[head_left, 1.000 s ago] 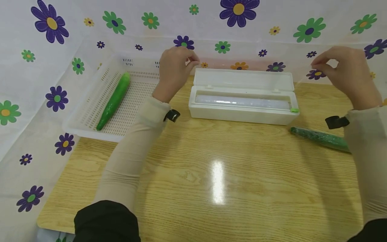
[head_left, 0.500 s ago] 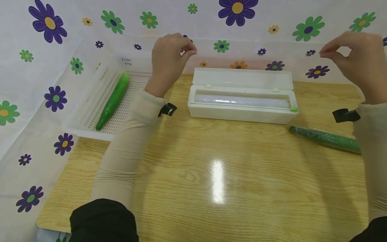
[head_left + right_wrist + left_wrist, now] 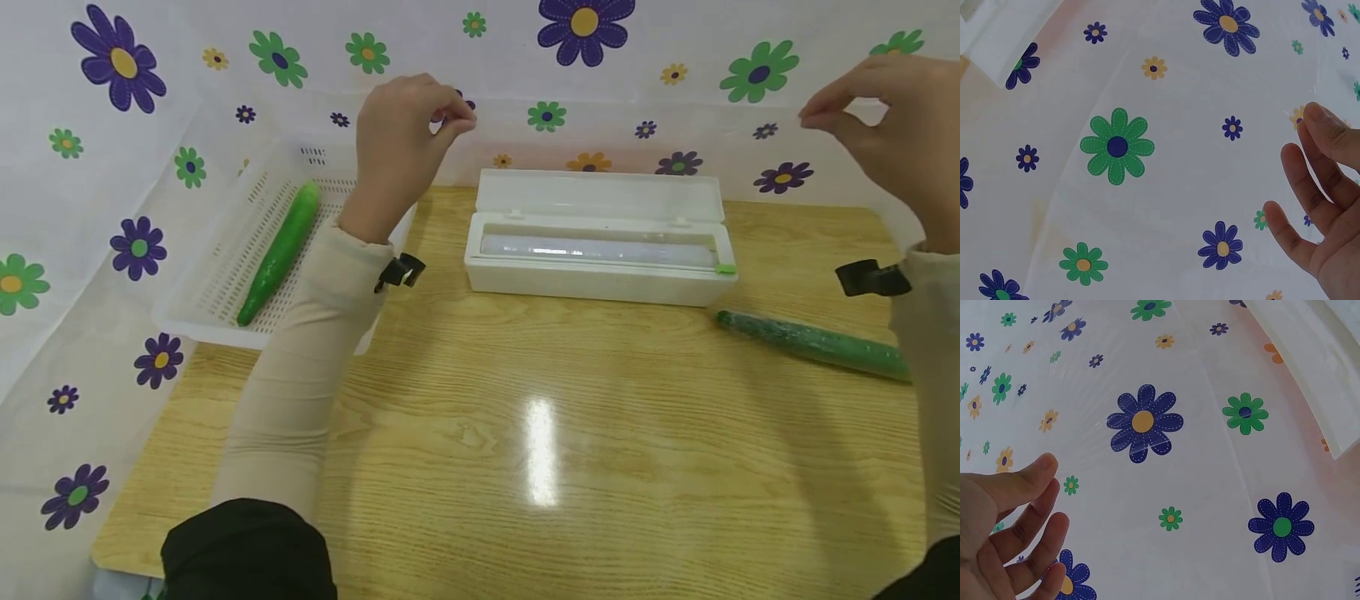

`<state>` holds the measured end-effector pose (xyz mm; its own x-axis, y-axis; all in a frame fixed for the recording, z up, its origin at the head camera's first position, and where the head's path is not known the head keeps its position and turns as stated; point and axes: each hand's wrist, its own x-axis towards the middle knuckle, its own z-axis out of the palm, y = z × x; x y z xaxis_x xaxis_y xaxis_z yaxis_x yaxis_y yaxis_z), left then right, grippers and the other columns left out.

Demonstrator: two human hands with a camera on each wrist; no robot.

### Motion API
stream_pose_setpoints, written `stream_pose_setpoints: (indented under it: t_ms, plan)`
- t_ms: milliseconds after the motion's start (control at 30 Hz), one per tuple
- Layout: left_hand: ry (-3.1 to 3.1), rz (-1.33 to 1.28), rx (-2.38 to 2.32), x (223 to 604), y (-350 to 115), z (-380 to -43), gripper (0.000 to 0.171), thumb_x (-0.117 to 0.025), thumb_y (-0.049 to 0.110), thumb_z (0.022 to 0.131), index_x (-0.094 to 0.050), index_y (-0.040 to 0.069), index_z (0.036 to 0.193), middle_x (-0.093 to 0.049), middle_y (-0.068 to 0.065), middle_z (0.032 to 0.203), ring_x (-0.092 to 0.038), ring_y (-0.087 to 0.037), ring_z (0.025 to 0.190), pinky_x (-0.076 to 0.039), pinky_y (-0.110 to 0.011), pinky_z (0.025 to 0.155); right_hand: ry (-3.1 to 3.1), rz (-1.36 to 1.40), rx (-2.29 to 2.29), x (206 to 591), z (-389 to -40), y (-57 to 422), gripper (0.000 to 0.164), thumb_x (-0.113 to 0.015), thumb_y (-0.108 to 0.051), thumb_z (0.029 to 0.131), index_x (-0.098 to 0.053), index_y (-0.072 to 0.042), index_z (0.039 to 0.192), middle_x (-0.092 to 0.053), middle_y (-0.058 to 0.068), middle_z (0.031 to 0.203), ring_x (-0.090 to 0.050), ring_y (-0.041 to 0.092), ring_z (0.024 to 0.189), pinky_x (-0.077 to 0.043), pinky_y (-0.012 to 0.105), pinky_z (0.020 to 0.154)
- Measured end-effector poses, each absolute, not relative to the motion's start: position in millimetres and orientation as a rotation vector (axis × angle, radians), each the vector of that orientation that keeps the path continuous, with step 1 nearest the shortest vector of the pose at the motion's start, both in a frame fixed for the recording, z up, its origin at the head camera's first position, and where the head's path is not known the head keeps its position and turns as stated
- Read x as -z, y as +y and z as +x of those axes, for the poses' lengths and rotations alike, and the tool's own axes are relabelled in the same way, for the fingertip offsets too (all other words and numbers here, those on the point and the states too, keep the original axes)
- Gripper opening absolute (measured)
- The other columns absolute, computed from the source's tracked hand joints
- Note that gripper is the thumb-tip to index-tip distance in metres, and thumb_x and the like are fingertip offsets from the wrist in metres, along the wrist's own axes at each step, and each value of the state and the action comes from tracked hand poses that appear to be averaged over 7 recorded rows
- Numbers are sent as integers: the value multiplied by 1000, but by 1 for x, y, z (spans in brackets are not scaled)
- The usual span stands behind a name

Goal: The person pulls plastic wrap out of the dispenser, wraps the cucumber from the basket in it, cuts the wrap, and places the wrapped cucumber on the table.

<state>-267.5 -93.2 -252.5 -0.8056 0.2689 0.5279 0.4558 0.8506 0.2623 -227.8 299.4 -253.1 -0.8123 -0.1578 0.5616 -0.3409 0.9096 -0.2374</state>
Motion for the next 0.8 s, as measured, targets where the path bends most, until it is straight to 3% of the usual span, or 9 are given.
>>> stream_pose_setpoints:
  t_ms: [167, 433, 800]
  plan:
    - [-2531, -542, 542, 252, -96, -261, 24, -63, 29, 88, -74, 8, 96, -72, -7, 93, -61, -21, 87, -44, -33, 84, -2511, 406, -452, 250, -223, 299, 18, -57, -2, 90, -67, 12, 94, -64, 29, 93, -23, -24, 81, -22, 5, 77]
    - [-2525, -565, 529, 250, -98, -248, 23, -62, 27, 90, -74, 8, 97, -72, -8, 93, -56, -23, 81, -41, -34, 79, -2495, 458, -485, 250, -213, 300, 14, -58, 4, 88, -66, 15, 92, -63, 33, 91, -25, -31, 84, -22, 0, 89]
    - [-2431, -634, 548, 255, -105, -223, 19, -65, 25, 87, -74, 9, 91, -72, -7, 91, -59, -24, 80, -43, -37, 79, -2430, 557, -445, 250, -190, 304, 14, -61, 0, 87, -67, 13, 91, -62, 30, 87, -25, -31, 92, -21, -2, 89]
